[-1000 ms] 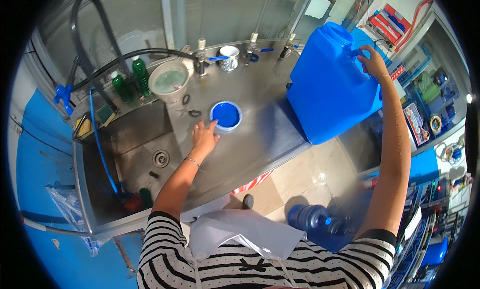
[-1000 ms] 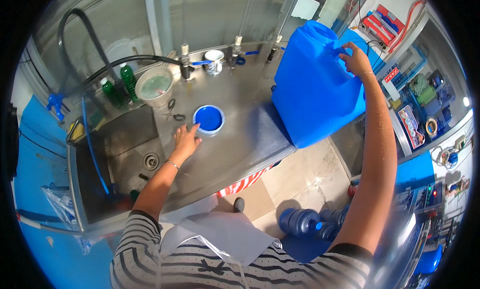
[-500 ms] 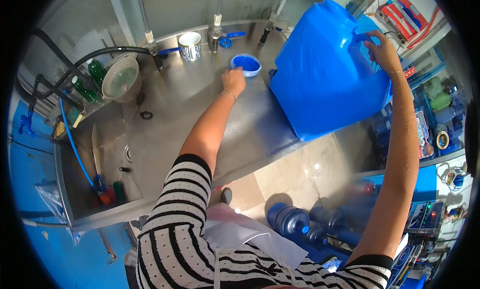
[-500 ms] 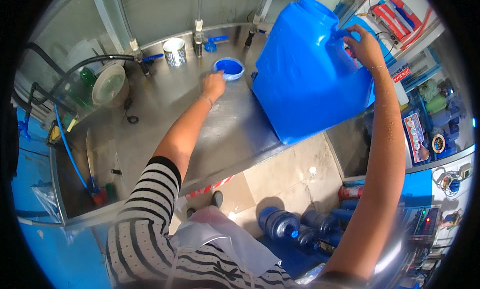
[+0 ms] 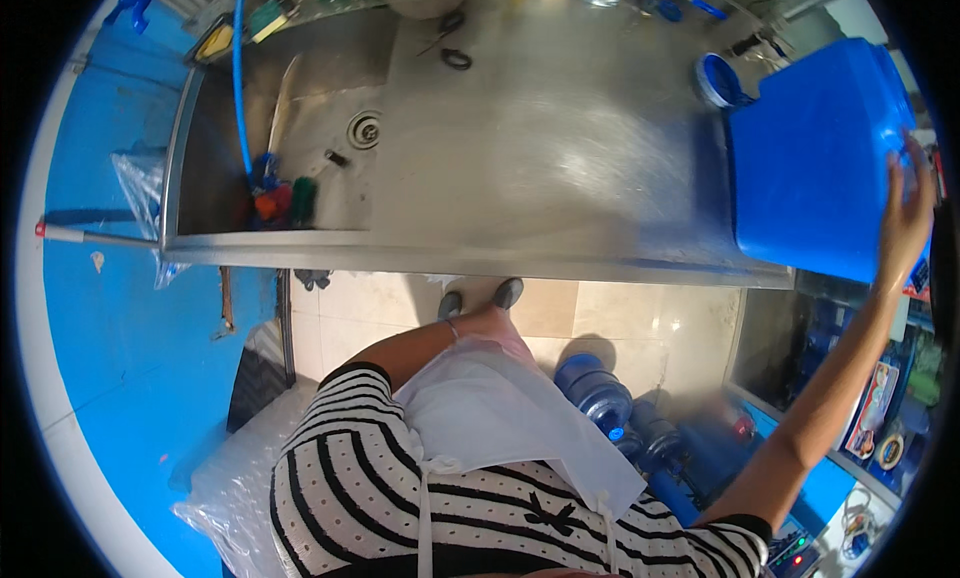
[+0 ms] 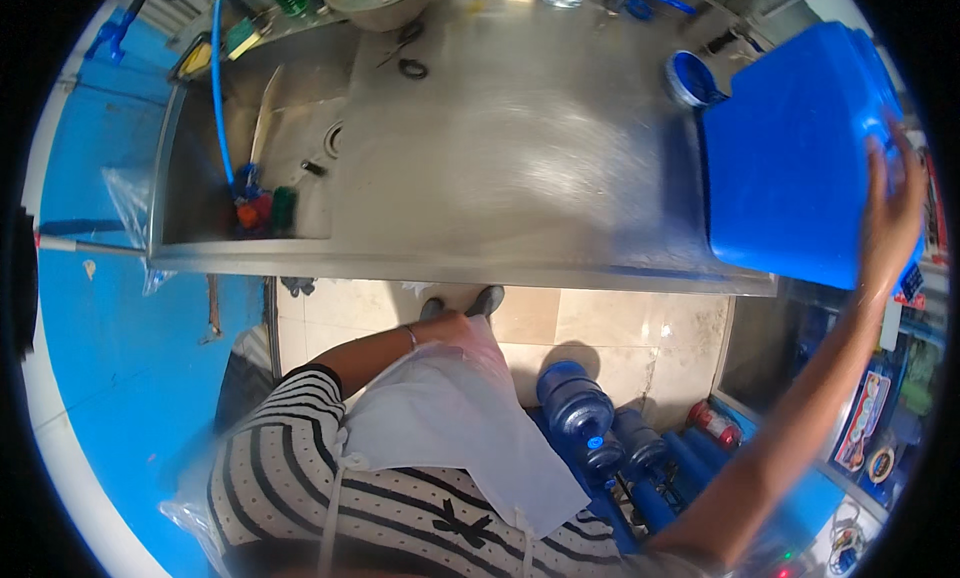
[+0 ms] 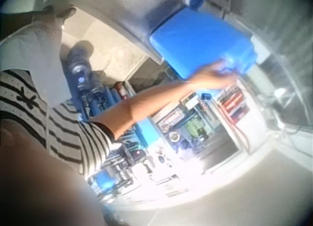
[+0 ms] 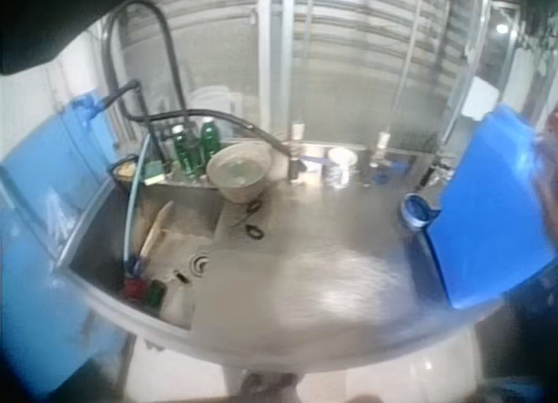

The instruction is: The person fills a blue plastic water jug at a sink, rinses it, and secures the cap. They then place the filled jug into a clear plastic bag, move it to a counter, and retrieve two additional blue jugs from a storage rack.

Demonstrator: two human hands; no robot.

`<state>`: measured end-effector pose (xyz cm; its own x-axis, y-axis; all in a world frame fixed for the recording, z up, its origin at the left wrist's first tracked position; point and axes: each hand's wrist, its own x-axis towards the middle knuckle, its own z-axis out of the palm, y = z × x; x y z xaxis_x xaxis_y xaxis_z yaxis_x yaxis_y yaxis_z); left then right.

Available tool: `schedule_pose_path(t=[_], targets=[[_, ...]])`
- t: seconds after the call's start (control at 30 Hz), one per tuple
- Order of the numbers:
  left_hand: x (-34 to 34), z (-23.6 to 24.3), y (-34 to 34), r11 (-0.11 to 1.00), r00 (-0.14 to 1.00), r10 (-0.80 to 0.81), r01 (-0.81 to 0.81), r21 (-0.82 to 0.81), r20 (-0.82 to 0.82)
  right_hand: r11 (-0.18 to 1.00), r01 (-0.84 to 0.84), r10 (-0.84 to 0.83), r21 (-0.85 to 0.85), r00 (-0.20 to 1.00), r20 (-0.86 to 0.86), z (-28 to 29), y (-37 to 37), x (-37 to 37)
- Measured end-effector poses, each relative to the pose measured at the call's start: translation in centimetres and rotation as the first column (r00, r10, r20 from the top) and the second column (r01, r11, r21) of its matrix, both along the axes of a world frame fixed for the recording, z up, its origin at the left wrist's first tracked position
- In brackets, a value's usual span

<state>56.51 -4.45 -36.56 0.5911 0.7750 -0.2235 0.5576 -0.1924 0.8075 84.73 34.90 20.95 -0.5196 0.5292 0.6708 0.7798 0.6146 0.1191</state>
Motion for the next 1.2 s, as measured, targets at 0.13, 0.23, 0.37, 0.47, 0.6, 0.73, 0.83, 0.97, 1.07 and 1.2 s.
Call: schedule_pose_path(t=[0.13,0.23,0.37,0.47,0.6,0.73,0.83,0.97,1.07,1.2], targets=[[-12.4,-12.5,-6.8,0.215,0.333,0.880,-0.915,-0.341,-0.339,0.306,-0.257,0.251,-0.917,0.951,-0.183,-14.2,-18.9,-9.1],[-15.4,-14.9,-7.1,0.035,0.079,0.996,-0.814,-0.579,-0.051,-0.173,-0.184,0.373,-0.968,0.897,-0.238,-24.7,-26.9,-14.6],[-13.8,-12.8,-3.7,-0.270,-0.372,0.912,-0.233,-0.934,-0.171,-0.293,-0.011,0.317,-0.956,0.942,-0.108,-32.7,-32.9,-16.2],[-13.0,-11.0,-1.9,-0.459,-0.446,0.829,-0.200,-0.866,-0.336,-0.315,-0.018,0.205,-0.949,0.975,-0.087,-36.2,-35.3,-15.5],[-13.4,-10.8,-1.6,-0.244,-0.480,0.867,-0.176,-0.954,-0.134,-0.314,-0.030,0.087,-0.949,0.994,-0.060,-38.8,-37.7,-15.5],[-13.7,-10.8,-1.5,0.013,0.074,0.997,-0.343,-0.939,-0.013,-0.269,-0.043,0.095,-0.962,0.993,-0.071,-40.1,-39.5,-17.2],[-12.9,-9.2,-1.5,0.394,0.521,0.818,-0.817,-0.421,-0.245,-0.226,-0.039,0.141,-0.973,0.987,-0.072,-40.9,-40.5,-18.2],[-10.7,-5.7,-2.7,0.498,0.232,0.743,-0.818,0.287,-0.628,-0.218,0.015,0.171,-0.976,0.985,-0.023,-43.0,-41.2,-18.1],[-9.7,-3.7,-3.2,0.623,0.495,0.720,-0.770,0.140,-0.486,-0.215,0.034,0.162,-0.976,0.987,-0.001,-45.3,-41.5,-17.9],[-9.8,-0.1,-2.1,0.681,0.731,0.677,-0.666,-0.304,-0.084,-0.060,-0.115,-0.030,-0.992,0.993,-0.114,-49.0,-42.1,-20.3]])
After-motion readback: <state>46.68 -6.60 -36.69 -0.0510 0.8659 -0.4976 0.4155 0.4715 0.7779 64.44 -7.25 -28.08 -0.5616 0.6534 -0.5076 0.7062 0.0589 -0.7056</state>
